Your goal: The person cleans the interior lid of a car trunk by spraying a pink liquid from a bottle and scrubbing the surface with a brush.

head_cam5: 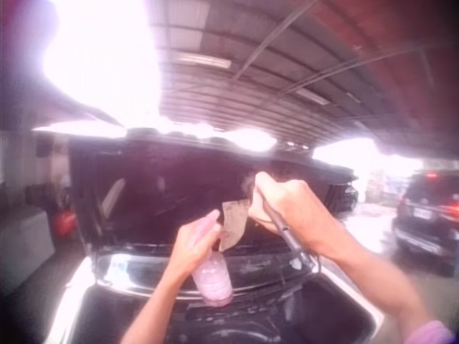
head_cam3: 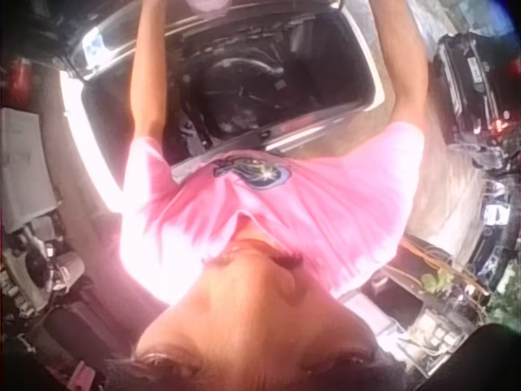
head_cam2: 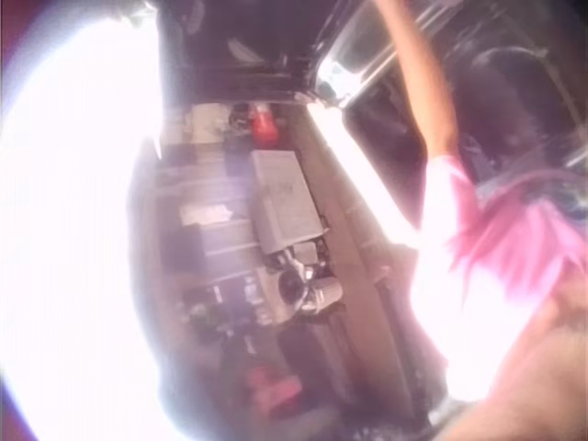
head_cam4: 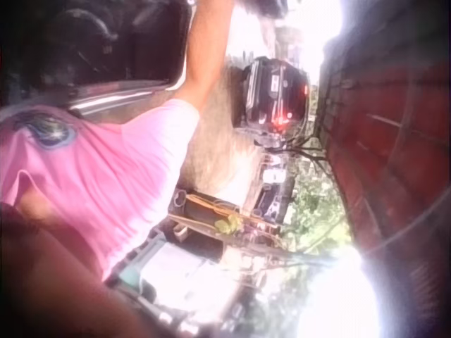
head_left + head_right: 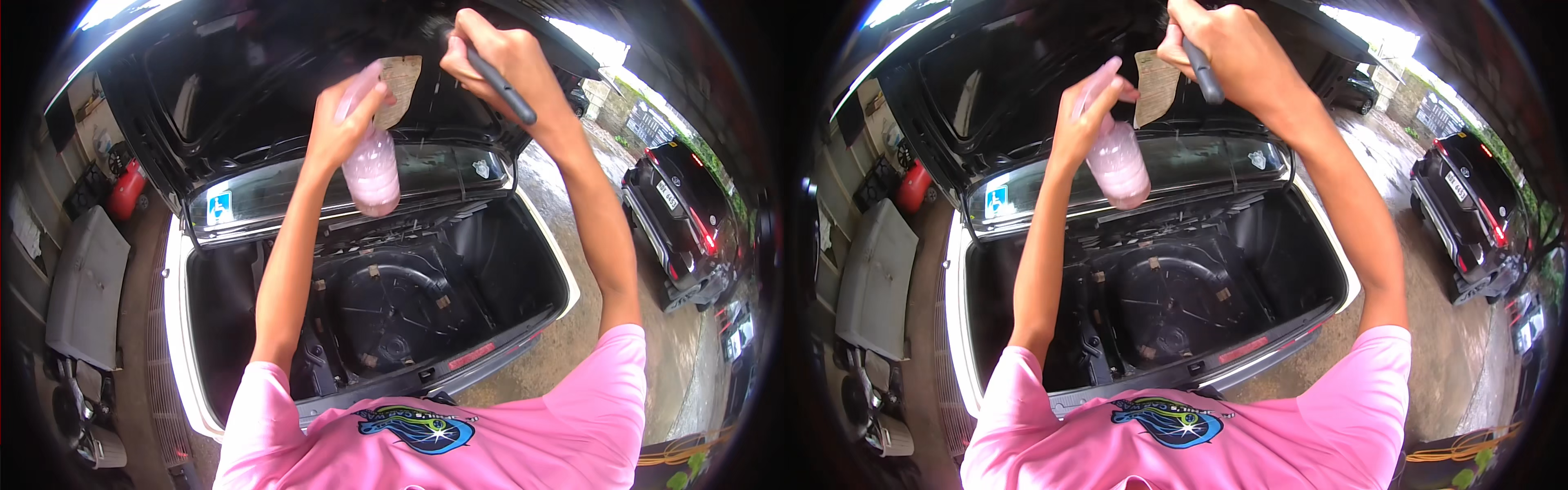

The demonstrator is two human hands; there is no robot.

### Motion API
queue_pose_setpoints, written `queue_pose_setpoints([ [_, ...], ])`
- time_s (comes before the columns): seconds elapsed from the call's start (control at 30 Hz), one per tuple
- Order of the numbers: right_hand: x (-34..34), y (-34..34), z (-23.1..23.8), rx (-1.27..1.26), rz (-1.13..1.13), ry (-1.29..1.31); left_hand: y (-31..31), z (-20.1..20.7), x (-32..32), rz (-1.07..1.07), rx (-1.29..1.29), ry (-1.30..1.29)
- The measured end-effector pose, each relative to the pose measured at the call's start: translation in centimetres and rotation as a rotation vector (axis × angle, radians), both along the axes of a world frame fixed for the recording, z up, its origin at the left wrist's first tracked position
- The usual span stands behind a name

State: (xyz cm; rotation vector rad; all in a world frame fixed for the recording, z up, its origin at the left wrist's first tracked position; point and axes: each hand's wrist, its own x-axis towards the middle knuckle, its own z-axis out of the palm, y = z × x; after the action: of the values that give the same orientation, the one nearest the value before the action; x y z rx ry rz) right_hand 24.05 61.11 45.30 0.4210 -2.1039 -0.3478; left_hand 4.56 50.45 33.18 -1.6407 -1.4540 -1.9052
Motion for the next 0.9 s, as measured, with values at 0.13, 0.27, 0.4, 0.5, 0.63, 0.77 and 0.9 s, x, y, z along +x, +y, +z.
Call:
queue_pose_setpoints([
  [0.13,-3.7,3.9,-1.2,0.041,-0.13,0.101,-2.7,-4.5,2.1,-0.059,-0.102,-0.191],
  [0.27,-2.4,2.5,-2.5,-0.001,-0.143,0.147,-5.2,-8.9,4.2,-0.091,-0.094,-0.232],
  [0.4,-5.3,3.6,-2.9,-0.001,-0.108,0.185,-6.7,-11.8,6.3,-0.155,-0.085,-0.371],
  [0.5,-7.2,3.4,-4.4,-0.051,-0.264,0.059,-7.4,-14.2,7.3,-0.154,-0.046,-0.439],
  [0.63,-7.6,2.9,-3.3,-0.07,-0.189,0.242,-8.5,-16.1,7.8,-0.143,-0.057,-0.528],
  [0.77,-7.9,3.4,-5.1,-0.091,-0.227,0.098,-9.5,-17.4,7.7,-0.068,-0.074,-0.542],
  [0.9,-7.3,4.1,-5.0,-0.07,-0.101,0.351,-8.7,-17.5,7.6,-0.033,-0.07,-0.576],
])
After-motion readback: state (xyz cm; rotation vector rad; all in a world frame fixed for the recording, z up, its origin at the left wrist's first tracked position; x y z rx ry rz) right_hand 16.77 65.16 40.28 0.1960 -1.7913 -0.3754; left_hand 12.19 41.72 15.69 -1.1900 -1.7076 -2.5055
